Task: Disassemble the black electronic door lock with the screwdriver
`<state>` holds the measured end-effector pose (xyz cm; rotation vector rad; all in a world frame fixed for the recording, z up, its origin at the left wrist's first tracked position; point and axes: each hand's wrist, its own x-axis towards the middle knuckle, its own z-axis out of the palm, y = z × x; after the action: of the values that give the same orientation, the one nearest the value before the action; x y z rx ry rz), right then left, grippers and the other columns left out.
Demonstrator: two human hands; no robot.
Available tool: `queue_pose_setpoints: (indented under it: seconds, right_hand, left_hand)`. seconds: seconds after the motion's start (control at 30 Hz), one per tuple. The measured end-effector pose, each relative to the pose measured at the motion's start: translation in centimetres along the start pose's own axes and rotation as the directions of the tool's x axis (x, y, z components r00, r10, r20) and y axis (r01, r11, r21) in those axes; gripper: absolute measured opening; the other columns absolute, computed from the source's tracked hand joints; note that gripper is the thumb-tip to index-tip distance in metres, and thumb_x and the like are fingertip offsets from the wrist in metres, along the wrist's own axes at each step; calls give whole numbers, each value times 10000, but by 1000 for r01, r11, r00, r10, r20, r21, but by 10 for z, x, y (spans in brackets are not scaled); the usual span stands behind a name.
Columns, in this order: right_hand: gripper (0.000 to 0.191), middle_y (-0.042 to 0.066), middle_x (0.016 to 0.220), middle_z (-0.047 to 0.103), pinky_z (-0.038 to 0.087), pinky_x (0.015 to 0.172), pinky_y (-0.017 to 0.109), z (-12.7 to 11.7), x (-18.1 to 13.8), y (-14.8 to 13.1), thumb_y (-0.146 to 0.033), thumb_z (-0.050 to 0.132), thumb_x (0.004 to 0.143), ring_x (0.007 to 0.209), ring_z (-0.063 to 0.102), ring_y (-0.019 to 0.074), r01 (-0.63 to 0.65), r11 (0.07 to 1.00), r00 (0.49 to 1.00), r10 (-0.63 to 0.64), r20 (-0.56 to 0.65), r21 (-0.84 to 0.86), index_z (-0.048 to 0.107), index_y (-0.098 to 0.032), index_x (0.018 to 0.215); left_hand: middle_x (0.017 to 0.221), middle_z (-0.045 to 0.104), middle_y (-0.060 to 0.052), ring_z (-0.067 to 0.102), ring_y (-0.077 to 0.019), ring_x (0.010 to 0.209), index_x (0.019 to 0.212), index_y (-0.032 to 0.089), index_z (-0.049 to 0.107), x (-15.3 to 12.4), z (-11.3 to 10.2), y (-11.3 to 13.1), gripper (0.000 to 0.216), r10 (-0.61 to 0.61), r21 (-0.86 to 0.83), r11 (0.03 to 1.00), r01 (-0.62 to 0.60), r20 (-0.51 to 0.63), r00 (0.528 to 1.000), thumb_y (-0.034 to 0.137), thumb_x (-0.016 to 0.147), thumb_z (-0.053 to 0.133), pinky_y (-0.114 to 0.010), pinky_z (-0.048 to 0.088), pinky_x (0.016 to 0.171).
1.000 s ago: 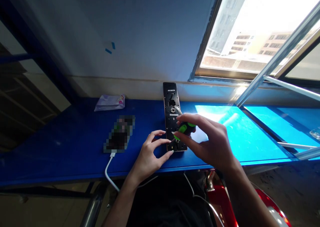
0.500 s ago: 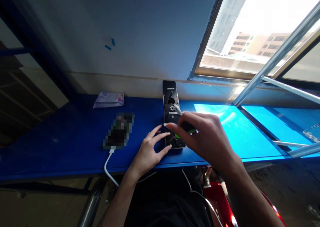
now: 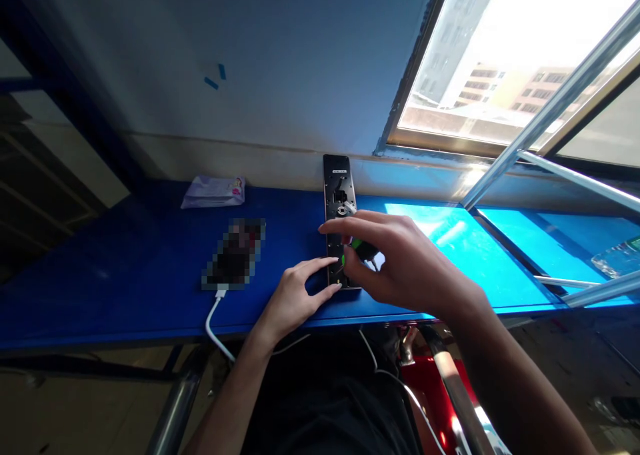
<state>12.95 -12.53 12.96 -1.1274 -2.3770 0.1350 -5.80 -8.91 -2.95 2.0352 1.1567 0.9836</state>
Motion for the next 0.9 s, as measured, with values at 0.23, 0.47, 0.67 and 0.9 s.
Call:
queue_pose_setpoints:
  seconds: [0.23, 0.47, 0.67, 0.9]
  right_hand:
    - [390, 86, 1128, 798, 484, 722, 290, 1, -1, -1, -190, 516, 1062, 878, 714, 163, 49, 998, 999, -49, 3, 27, 674, -174, 1418]
    - [509, 85, 1189, 754, 479, 743, 312, 0, -3, -6, -169, 583, 975, 923, 693, 178, 4, 1000, 999, -5, 35, 18, 619, -235, 1478]
    - [282, 71, 1079, 814, 509, 760, 287, 6, 1, 1, -283, 567, 1064, 893, 746, 172, -10, 998, 998, 14, -61, 56, 773, -175, 1225]
    - [504, 69, 1142, 727, 450, 669, 296, -3, -3, 0, -193, 619, 931, 824, 650, 160, -29, 999, 999, 28, -17, -21, 652, -234, 1432]
  left_hand:
    - [1258, 798, -52, 753, -288, 1169, 1310, 248, 749, 1, 1, 0, 429, -10, -15, 1000, 10, -1, 1000, 368, 901, 801, -418, 560, 1119]
    - [1314, 778, -69, 736, -306, 1212, 1311, 239, 749, 1, 0, 0, 448, 17, -39, 999, -17, -16, 1000, 379, 888, 791, -438, 565, 1113]
    - [1248, 801, -59, 754, -292, 1172, 1292, 249, 757, 0, 2, -4, 420, 9, 0, 1000, -9, -13, 1000, 381, 896, 802, -425, 570, 1109]
    - [1313, 776, -44, 730, -282, 1222, 1319, 271, 745, 1, 2, -3, 431, 36, -29, 999, -36, -18, 999, 380, 905, 796, -403, 557, 1126]
